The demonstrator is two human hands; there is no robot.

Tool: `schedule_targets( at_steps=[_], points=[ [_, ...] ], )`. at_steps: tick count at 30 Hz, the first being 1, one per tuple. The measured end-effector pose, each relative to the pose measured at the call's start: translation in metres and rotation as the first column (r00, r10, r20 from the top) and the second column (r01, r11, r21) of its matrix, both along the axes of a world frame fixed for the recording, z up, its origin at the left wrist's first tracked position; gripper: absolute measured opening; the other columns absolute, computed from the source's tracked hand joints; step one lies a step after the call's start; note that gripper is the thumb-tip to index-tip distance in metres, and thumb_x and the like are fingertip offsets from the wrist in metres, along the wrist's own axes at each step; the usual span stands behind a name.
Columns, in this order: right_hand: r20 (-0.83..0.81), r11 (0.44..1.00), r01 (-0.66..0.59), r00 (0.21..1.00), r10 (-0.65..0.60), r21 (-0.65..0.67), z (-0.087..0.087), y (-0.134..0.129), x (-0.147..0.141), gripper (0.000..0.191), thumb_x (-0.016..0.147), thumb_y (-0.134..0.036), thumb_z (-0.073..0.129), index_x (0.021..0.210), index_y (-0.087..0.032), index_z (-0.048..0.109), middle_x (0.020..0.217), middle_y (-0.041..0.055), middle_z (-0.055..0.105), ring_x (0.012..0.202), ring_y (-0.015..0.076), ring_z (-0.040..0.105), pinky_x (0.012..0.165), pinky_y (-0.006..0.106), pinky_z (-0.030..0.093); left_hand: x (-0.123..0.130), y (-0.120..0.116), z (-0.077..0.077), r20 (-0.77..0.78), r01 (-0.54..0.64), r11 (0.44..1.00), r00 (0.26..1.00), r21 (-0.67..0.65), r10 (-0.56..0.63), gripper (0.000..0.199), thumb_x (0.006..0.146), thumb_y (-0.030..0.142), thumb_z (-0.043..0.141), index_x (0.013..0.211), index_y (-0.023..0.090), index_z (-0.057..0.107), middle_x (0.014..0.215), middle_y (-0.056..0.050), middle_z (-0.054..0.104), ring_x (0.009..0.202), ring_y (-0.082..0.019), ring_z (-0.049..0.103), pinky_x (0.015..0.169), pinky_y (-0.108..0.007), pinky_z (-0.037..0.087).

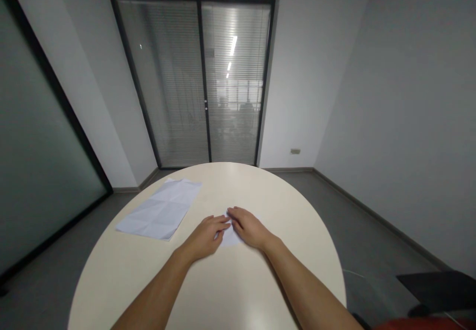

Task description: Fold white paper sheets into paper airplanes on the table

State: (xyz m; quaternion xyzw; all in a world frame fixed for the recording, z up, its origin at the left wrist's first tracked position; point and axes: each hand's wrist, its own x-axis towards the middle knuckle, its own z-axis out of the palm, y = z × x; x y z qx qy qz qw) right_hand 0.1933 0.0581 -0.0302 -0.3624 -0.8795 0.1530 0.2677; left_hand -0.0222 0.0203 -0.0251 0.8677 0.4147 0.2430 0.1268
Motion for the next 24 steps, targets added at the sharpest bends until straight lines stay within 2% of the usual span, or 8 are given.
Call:
schedule_targets(
  at_steps=[4, 10, 17, 24],
  points=[
    [0.150, 0.997, 0.016, 0.989, -0.004, -0.077, 0.002, -0.003, 0.004, 0.047, 0.100, -0.026, 0.039, 0.145, -0.020, 0.050, 0.154, 0.0137, 0.045, 0.145, 0.0305, 0.037, 0.117, 0.058, 0.029, 0.002, -0.001, 0.000, 0.014, 0.024, 0.998, 1.000, 0.053, -0.024, 0.042, 0.090, 0.012, 0.050, 0.125, 0.026, 0.069, 0.136, -0.006, 0.065, 0.128, -0.021, 0.057, 0.112, -0.042, 0.041],
    [0.185, 0.991, 0.060, 0.982, -0.037, -0.117, 0.010, -0.004, 0.010, 0.048, 0.101, -0.030, 0.038, 0.147, -0.025, 0.047, 0.157, 0.0109, 0.041, 0.147, 0.0317, 0.033, 0.117, 0.063, 0.022, 0.001, -0.001, -0.002, 0.021, -0.005, 0.999, 1.000, 0.047, 0.004, 0.038, 0.088, 0.016, 0.055, 0.123, 0.024, 0.069, 0.135, -0.006, 0.065, 0.126, -0.022, 0.057, 0.112, -0.041, 0.042],
    [0.194, 0.985, 0.120, 0.976, -0.095, -0.122, 0.015, -0.004, 0.011, 0.045, 0.101, -0.031, 0.039, 0.144, -0.027, 0.052, 0.154, 0.0094, 0.046, 0.146, 0.0321, 0.034, 0.116, 0.065, 0.020, 0.001, -0.002, -0.002, 0.007, -0.016, 0.999, 1.000, 0.034, 0.015, 0.037, 0.090, 0.017, 0.054, 0.123, 0.025, 0.068, 0.136, -0.006, 0.063, 0.128, -0.022, 0.055, 0.113, -0.042, 0.040],
    [0.251, 0.975, 0.159, 0.961, -0.116, -0.156, 0.017, -0.005, 0.014, 0.062, 0.096, -0.051, 0.049, 0.150, -0.024, 0.044, 0.160, 0.0113, 0.036, 0.150, 0.0348, 0.024, 0.119, 0.063, 0.013, -0.003, 0.002, -0.005, -0.032, -0.059, 0.996, 0.998, 0.071, 0.062, 0.035, 0.093, 0.022, 0.054, 0.126, 0.026, 0.066, 0.137, -0.004, 0.063, 0.127, -0.022, 0.056, 0.113, -0.044, 0.039]
  ],
)
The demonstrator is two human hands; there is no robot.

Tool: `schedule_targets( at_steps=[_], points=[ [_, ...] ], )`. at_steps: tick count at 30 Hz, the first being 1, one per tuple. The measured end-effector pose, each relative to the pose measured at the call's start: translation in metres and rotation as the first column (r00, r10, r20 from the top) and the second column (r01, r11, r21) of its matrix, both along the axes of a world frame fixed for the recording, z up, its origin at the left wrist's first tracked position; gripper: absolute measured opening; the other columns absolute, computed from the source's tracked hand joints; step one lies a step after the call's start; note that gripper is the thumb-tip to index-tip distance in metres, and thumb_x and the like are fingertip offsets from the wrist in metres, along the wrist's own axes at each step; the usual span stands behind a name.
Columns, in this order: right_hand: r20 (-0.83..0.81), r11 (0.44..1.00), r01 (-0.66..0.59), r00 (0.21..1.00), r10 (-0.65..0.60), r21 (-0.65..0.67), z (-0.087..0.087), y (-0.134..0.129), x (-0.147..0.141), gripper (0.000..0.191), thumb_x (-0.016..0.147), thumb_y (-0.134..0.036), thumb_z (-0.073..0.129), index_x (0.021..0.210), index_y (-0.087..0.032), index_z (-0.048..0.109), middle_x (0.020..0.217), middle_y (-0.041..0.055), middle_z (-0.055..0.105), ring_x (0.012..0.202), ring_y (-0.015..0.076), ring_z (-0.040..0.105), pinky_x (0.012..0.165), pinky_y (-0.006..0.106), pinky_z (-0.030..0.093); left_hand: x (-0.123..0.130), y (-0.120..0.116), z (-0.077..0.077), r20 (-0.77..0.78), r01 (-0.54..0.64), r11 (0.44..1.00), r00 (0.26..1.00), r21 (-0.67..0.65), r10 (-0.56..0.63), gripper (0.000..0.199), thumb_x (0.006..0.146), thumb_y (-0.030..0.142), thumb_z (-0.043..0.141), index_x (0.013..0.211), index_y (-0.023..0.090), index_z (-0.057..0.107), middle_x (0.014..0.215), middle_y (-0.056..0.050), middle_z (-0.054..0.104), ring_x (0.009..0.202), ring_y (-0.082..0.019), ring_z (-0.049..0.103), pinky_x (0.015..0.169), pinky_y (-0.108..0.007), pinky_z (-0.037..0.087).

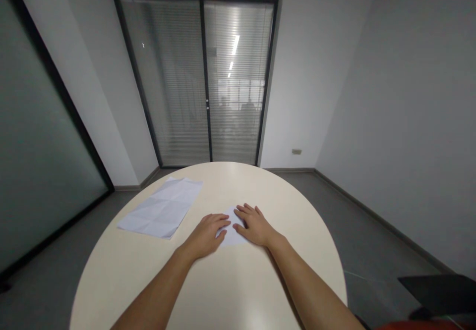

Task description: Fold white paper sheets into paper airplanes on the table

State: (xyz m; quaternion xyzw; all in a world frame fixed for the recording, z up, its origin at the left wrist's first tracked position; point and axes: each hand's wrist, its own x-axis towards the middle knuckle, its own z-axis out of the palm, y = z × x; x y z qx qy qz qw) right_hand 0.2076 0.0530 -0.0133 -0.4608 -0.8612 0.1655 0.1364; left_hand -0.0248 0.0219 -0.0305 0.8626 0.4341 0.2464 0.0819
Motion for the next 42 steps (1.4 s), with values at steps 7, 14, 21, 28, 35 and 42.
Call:
schedule_targets(
  at_steps=[7, 14, 21, 28, 35, 42],
  points=[
    [0.053, 0.987, 0.158, 0.986, -0.158, 0.018, -0.002, 0.001, -0.001, 0.054, 0.099, -0.046, 0.045, 0.149, -0.024, 0.047, 0.160, 0.0119, 0.035, 0.150, 0.0331, 0.022, 0.119, 0.061, 0.012, -0.001, 0.001, 0.004, -0.077, -0.098, 0.995, 0.992, 0.005, 0.098, 0.034, 0.096, 0.023, 0.050, 0.126, 0.026, 0.066, 0.137, -0.004, 0.064, 0.128, -0.023, 0.054, 0.114, -0.048, 0.035],
    [0.032, 0.953, 0.279, 0.958, -0.285, 0.120, -0.002, 0.003, 0.000, 0.041, 0.098, -0.033, 0.047, 0.137, -0.024, 0.058, 0.156, 0.0105, 0.042, 0.146, 0.0314, 0.031, 0.117, 0.057, 0.021, 0.001, 0.000, 0.006, -0.135, -0.176, 0.984, 0.975, 0.014, 0.177, 0.034, 0.097, 0.026, 0.049, 0.127, 0.025, 0.066, 0.138, -0.004, 0.063, 0.129, -0.026, 0.053, 0.115, -0.050, 0.032],
    [-0.017, 0.971, 0.189, 0.982, -0.188, 0.149, 0.000, 0.000, -0.001, 0.046, 0.092, -0.041, 0.058, 0.134, -0.024, 0.061, 0.154, 0.0117, 0.045, 0.145, 0.0321, 0.032, 0.118, 0.055, 0.019, 0.000, 0.002, 0.005, -0.142, -0.214, 0.976, 0.966, 0.028, 0.216, 0.035, 0.097, 0.026, 0.048, 0.128, 0.023, 0.065, 0.139, -0.005, 0.062, 0.130, -0.024, 0.052, 0.115, -0.046, 0.033],
    [-0.009, 0.969, 0.201, 0.979, -0.201, 0.141, -0.005, 0.002, 0.001, 0.047, 0.093, -0.044, 0.057, 0.134, -0.023, 0.062, 0.152, 0.0122, 0.047, 0.143, 0.0351, 0.035, 0.116, 0.056, 0.023, -0.004, 0.006, 0.003, -0.116, -0.347, 0.936, 0.929, 0.068, 0.353, 0.037, 0.094, 0.031, 0.054, 0.128, 0.016, 0.061, 0.127, -0.011, 0.067, 0.117, -0.026, 0.059, 0.107, -0.040, 0.040],
    [0.004, 0.965, 0.229, 0.973, -0.232, 0.129, -0.003, 0.003, 0.002, 0.041, 0.096, -0.039, 0.052, 0.134, -0.027, 0.063, 0.150, 0.0101, 0.049, 0.143, 0.0335, 0.036, 0.116, 0.056, 0.025, -0.011, 0.008, 0.003, -0.132, -0.429, 0.900, 0.890, 0.073, 0.436, 0.027, 0.093, 0.022, 0.054, 0.118, 0.017, 0.064, 0.118, -0.009, 0.068, 0.112, -0.023, 0.059, 0.101, -0.034, 0.043],
    [-0.018, 0.945, 0.278, 0.960, -0.279, 0.173, 0.000, 0.005, 0.004, 0.037, 0.093, -0.036, 0.056, 0.125, -0.022, 0.069, 0.140, 0.0121, 0.058, 0.133, 0.0277, 0.047, 0.113, 0.042, 0.033, -0.010, 0.002, 0.013, -0.152, -0.501, 0.864, 0.852, 0.036, 0.501, 0.020, 0.093, 0.026, 0.055, 0.109, 0.018, 0.065, 0.115, -0.009, 0.067, 0.108, -0.024, 0.058, 0.096, -0.035, 0.044]
  ],
)
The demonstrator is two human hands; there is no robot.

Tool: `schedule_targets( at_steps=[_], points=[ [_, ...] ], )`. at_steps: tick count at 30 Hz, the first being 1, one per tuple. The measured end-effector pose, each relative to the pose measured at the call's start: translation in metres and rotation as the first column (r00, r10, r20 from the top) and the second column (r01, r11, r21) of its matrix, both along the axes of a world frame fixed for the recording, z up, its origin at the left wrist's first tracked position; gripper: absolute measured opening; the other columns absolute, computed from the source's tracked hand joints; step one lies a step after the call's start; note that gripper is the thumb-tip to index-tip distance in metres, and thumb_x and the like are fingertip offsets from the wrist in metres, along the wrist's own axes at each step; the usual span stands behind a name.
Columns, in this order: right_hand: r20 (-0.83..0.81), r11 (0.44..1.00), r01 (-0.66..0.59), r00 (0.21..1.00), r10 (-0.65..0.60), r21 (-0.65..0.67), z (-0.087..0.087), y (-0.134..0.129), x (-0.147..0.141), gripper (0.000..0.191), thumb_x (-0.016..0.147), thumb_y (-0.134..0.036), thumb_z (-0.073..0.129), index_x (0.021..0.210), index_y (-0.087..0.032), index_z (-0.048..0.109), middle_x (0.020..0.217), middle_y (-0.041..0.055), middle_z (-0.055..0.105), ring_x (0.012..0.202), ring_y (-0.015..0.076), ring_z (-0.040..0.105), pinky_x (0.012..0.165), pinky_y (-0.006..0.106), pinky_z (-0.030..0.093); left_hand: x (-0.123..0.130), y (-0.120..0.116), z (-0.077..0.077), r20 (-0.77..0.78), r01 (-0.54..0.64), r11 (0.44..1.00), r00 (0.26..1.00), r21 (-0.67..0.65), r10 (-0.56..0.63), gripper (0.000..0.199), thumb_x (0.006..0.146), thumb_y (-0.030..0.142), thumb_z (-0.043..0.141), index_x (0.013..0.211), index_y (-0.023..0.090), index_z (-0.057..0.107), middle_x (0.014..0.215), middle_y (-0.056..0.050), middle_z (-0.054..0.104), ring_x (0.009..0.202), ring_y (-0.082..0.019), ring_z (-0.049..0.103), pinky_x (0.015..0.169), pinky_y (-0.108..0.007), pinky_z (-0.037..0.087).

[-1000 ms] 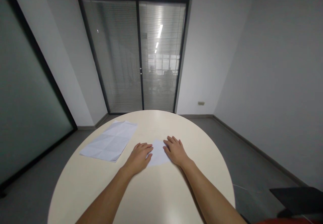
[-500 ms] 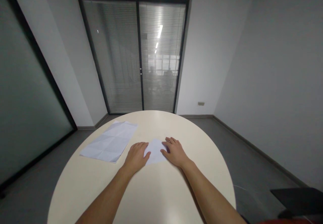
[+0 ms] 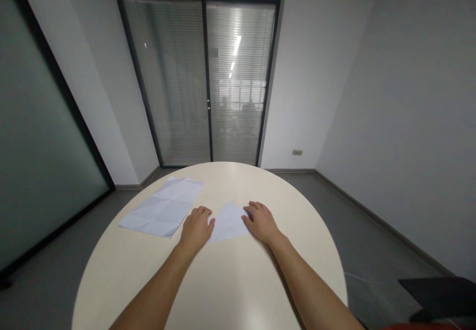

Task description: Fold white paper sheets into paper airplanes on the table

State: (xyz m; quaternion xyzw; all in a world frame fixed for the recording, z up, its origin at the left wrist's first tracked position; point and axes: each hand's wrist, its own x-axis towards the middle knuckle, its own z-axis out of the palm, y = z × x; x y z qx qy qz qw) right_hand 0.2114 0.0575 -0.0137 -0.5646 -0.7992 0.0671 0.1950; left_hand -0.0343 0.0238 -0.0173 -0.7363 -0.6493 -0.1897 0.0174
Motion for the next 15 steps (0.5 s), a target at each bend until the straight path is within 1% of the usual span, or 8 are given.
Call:
schedule_targets(
  at_steps=[4, 8, 10, 12, 15],
  points=[
    [-0.020, 0.998, 0.059, 0.998, -0.059, 0.007, -0.002, 0.008, 0.010, 0.031, 0.092, -0.030, 0.057, 0.117, -0.020, 0.073, 0.134, 0.0113, 0.063, 0.125, 0.0273, 0.054, 0.105, 0.036, 0.040, -0.004, -0.001, 0.002, 0.011, 0.016, 1.000, 1.000, -0.020, -0.016, 0.015, 0.093, 0.026, 0.056, 0.102, 0.018, 0.065, 0.109, -0.009, 0.067, 0.106, -0.025, 0.058, 0.094, -0.036, 0.045],
    [-0.040, 0.992, 0.125, 0.991, -0.126, -0.036, -0.006, 0.016, 0.018, 0.031, 0.089, -0.032, 0.062, 0.115, -0.020, 0.073, 0.129, 0.0104, 0.066, 0.119, 0.0284, 0.056, 0.100, 0.036, 0.043, -0.007, 0.000, 0.001, 0.030, 0.016, 0.999, 0.999, -0.034, -0.015, 0.015, 0.093, 0.027, 0.056, 0.102, 0.019, 0.065, 0.109, -0.009, 0.067, 0.106, -0.026, 0.058, 0.094, -0.038, 0.046],
    [-0.048, 0.988, 0.144, 0.988, -0.146, -0.048, -0.006, 0.017, 0.019, 0.032, 0.088, -0.032, 0.063, 0.116, -0.019, 0.073, 0.127, 0.0106, 0.066, 0.118, 0.0287, 0.057, 0.098, 0.036, 0.044, -0.007, 0.001, 0.000, 0.044, 0.029, 0.999, 0.999, -0.017, -0.028, 0.016, 0.093, 0.025, 0.056, 0.104, 0.019, 0.065, 0.111, -0.009, 0.067, 0.108, -0.025, 0.059, 0.096, -0.038, 0.046],
    [-0.053, 0.986, 0.158, 0.985, -0.161, -0.058, -0.006, 0.017, 0.018, 0.032, 0.088, -0.032, 0.063, 0.116, -0.020, 0.073, 0.124, 0.0108, 0.067, 0.115, 0.0284, 0.058, 0.095, 0.036, 0.044, -0.006, 0.002, -0.002, 0.055, 0.085, 0.996, 0.995, 0.011, -0.085, 0.021, 0.092, 0.019, 0.055, 0.110, 0.019, 0.065, 0.117, -0.009, 0.068, 0.113, -0.024, 0.059, 0.101, -0.037, 0.045],
    [-0.061, 0.984, 0.158, 0.985, -0.162, -0.078, -0.006, 0.018, 0.016, 0.030, 0.088, -0.031, 0.063, 0.114, -0.021, 0.074, 0.116, 0.0103, 0.069, 0.107, 0.0258, 0.060, 0.092, 0.034, 0.044, 0.000, 0.002, -0.006, 0.060, 0.263, 0.964, 0.963, 0.024, -0.264, 0.035, 0.092, 0.016, 0.052, 0.125, 0.021, 0.063, 0.134, -0.008, 0.063, 0.127, -0.022, 0.054, 0.113, -0.039, 0.037]
  ],
)
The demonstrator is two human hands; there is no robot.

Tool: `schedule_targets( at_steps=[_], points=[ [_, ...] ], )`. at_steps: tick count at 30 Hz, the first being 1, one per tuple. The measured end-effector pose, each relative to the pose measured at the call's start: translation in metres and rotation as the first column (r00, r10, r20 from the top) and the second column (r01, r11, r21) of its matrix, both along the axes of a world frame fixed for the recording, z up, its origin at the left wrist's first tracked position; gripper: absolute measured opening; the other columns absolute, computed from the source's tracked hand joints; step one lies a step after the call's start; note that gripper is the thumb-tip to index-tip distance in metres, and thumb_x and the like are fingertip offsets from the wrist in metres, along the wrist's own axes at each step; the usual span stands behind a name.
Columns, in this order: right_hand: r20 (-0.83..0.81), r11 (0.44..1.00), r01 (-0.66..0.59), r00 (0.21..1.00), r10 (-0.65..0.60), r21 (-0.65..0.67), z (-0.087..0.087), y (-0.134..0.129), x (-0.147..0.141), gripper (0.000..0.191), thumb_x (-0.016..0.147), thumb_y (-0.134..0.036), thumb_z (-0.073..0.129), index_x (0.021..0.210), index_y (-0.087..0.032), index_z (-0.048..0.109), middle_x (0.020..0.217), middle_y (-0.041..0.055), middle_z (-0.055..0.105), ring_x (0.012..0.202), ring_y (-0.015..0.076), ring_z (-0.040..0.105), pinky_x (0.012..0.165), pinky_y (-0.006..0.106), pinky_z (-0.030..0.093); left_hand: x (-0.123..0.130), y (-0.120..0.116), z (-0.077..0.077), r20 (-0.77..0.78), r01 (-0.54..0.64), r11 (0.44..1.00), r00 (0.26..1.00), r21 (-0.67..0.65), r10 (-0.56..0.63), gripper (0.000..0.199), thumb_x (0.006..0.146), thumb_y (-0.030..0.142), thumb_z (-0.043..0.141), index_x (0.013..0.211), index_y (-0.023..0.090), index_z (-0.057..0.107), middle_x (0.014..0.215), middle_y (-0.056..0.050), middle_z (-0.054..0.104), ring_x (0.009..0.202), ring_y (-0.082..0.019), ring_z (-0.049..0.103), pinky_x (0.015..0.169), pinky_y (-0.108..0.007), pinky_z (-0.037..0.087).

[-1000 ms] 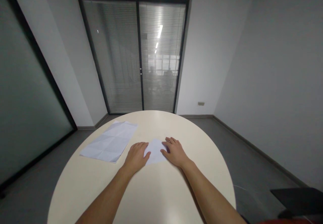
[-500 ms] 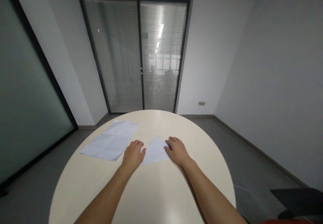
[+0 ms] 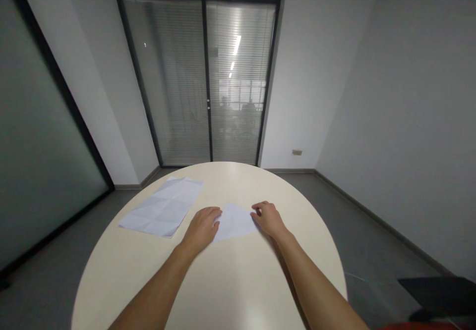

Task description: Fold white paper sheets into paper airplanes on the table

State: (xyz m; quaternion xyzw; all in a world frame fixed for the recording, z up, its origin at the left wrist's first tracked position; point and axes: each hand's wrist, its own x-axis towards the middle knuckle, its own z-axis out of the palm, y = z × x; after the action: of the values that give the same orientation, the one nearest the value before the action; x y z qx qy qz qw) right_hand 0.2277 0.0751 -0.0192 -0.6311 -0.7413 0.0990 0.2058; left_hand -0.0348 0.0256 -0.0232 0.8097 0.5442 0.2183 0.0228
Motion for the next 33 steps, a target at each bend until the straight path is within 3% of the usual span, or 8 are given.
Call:
schedule_targets(
  at_steps=[3, 5, 16, 23, 33],
  points=[
    [-0.018, 1.000, -0.009, 1.000, 0.008, -0.010, -0.001, 0.002, 0.000, 0.030, 0.087, -0.030, 0.064, 0.114, -0.021, 0.073, 0.110, 0.0092, 0.070, 0.102, 0.0237, 0.061, 0.091, 0.033, 0.044, 0.008, -0.003, -0.005, -0.005, 0.162, 0.986, 0.987, -0.037, -0.162, 0.042, 0.096, 0.025, 0.051, 0.137, 0.024, 0.057, 0.146, -0.006, 0.056, 0.137, -0.022, 0.049, 0.119, -0.043, 0.032],
    [-0.037, 1.000, -0.019, 0.999, 0.018, -0.003, -0.004, 0.003, 0.001, 0.029, 0.087, -0.028, 0.065, 0.114, -0.022, 0.073, 0.107, 0.0085, 0.070, 0.101, 0.0230, 0.061, 0.091, 0.032, 0.044, 0.011, -0.005, -0.007, -0.007, 0.198, 0.978, 0.980, -0.059, -0.199, 0.042, 0.097, 0.031, 0.050, 0.139, 0.024, 0.056, 0.148, -0.006, 0.054, 0.138, -0.022, 0.048, 0.118, -0.042, 0.034],
    [-0.066, 1.000, -0.017, 0.998, 0.016, -0.013, -0.009, 0.008, 0.000, 0.026, 0.085, -0.026, 0.064, 0.109, -0.022, 0.074, 0.099, 0.0071, 0.072, 0.095, 0.0217, 0.063, 0.085, 0.030, 0.045, 0.009, -0.004, -0.008, -0.033, 0.144, 0.985, 0.988, -0.100, -0.148, 0.043, 0.098, 0.036, 0.048, 0.138, 0.025, 0.058, 0.151, -0.006, 0.051, 0.140, -0.024, 0.045, 0.118, -0.044, 0.032],
    [-0.109, 0.997, -0.073, 0.991, 0.076, 0.031, -0.006, 0.002, -0.007, 0.034, 0.089, -0.018, 0.056, 0.121, -0.019, 0.068, 0.102, 0.0063, 0.074, 0.097, 0.0201, 0.063, 0.086, 0.028, 0.044, 0.008, -0.003, -0.008, -0.035, 0.102, 0.988, 0.994, -0.112, -0.106, 0.043, 0.098, 0.036, 0.047, 0.139, 0.026, 0.056, 0.152, -0.007, 0.050, 0.142, -0.023, 0.044, 0.120, -0.047, 0.029],
    [0.016, 0.993, -0.110, 0.994, 0.109, 0.034, 0.006, -0.005, -0.008, 0.030, 0.092, -0.023, 0.052, 0.107, -0.024, 0.078, 0.109, 0.0066, 0.075, 0.104, 0.0232, 0.064, 0.090, 0.030, 0.044, 0.009, -0.004, -0.006, -0.040, 0.081, 0.988, 0.995, -0.132, -0.087, 0.043, 0.098, 0.036, 0.047, 0.139, 0.027, 0.056, 0.153, -0.007, 0.049, 0.142, -0.023, 0.043, 0.119, -0.048, 0.029]
  ],
)
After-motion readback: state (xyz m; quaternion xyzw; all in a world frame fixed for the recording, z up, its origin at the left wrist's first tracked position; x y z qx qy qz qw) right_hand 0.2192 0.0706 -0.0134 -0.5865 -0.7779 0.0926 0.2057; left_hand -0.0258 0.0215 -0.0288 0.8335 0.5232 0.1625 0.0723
